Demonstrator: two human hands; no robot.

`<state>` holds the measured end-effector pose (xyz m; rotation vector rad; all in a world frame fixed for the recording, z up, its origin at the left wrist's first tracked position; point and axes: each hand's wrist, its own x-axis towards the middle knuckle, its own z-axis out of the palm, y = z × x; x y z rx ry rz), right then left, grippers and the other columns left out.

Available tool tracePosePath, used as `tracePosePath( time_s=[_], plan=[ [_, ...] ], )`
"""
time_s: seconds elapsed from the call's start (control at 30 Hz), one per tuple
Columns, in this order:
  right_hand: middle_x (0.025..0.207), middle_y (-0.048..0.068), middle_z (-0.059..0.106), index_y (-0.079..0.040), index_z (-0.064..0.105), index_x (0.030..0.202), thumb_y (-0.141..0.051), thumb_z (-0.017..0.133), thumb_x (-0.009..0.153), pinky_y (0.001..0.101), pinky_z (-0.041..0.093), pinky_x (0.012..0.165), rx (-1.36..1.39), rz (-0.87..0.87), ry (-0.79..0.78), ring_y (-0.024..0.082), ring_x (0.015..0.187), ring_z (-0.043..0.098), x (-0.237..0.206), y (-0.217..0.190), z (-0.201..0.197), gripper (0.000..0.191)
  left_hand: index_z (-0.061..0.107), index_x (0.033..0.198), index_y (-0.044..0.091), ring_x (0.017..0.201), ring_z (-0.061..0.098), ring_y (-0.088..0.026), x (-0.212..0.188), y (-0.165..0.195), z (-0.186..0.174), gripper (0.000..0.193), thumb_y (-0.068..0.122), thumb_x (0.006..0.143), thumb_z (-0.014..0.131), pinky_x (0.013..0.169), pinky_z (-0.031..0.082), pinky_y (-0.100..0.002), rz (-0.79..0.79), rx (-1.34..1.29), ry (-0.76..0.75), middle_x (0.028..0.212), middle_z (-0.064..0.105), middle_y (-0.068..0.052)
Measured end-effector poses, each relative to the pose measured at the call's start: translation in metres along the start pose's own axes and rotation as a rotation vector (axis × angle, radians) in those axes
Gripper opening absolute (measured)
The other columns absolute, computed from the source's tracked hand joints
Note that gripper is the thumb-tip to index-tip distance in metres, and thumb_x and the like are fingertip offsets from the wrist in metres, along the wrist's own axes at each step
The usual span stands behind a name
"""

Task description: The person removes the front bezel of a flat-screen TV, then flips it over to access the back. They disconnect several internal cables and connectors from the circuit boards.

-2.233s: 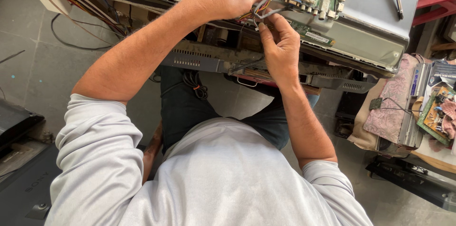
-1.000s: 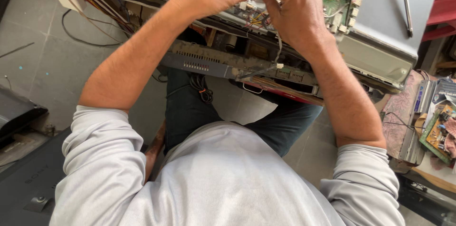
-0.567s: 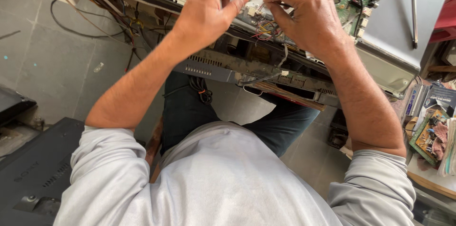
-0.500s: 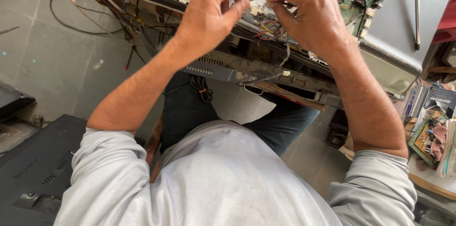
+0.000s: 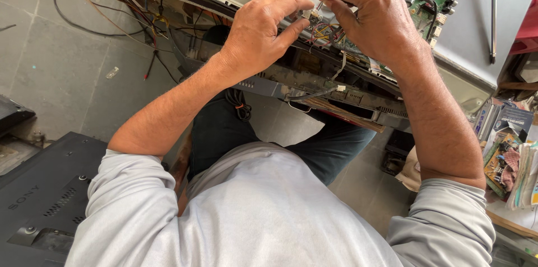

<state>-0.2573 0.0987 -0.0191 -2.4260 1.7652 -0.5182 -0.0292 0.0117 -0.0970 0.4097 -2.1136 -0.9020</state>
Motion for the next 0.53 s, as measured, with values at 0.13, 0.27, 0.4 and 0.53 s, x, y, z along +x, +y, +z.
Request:
tracePosePath(
  time_s=[0.13,0.27,0.4,0.53],
  plan=[
    [0.100,0.010,0.067,-0.005,0.075,0.109,0.000,0.077,0.103,0.0428,0.052,0.091,0.001,0.004,-0.008,0.026,0.105,0.066,0.001,0.002,0.002,0.008,0.071,0.123,0.007,0.100,0.066,-0.025,0.002,-0.002,0.001,0.022,0.020,0.104,0.074,0.086,0.055,-0.040,-0.029,0.005,-0.033,0.103,0.066,-0.006],
    [0.102,0.009,0.068,-0.005,0.075,0.110,-0.003,0.077,0.106,0.0416,0.053,0.089,0.026,0.009,-0.018,0.025,0.103,0.067,0.004,0.001,0.001,0.005,0.071,0.124,0.007,0.101,0.065,-0.026,0.002,-0.002,0.000,0.024,0.022,0.105,0.073,0.086,0.054,-0.041,-0.037,0.017,-0.060,0.103,0.065,-0.006],
    [0.101,0.010,0.067,-0.006,0.076,0.113,-0.011,0.081,0.107,0.0415,0.054,0.081,0.082,0.057,-0.109,0.024,0.093,0.068,0.009,0.001,-0.005,0.009,0.070,0.127,0.007,0.103,0.064,-0.027,0.002,-0.004,-0.002,0.031,0.025,0.103,0.075,0.089,0.053,-0.043,-0.043,0.012,-0.097,0.105,0.064,-0.007],
    [0.103,0.008,0.070,-0.009,0.077,0.113,-0.014,0.079,0.106,0.0378,0.058,0.080,0.087,0.117,-0.181,0.021,0.091,0.071,0.019,-0.002,-0.007,0.008,0.067,0.132,0.008,0.107,0.063,-0.027,0.000,-0.005,-0.002,0.037,0.028,0.102,0.076,0.093,0.053,-0.043,-0.027,0.035,-0.104,0.108,0.064,-0.007]
  ],
)
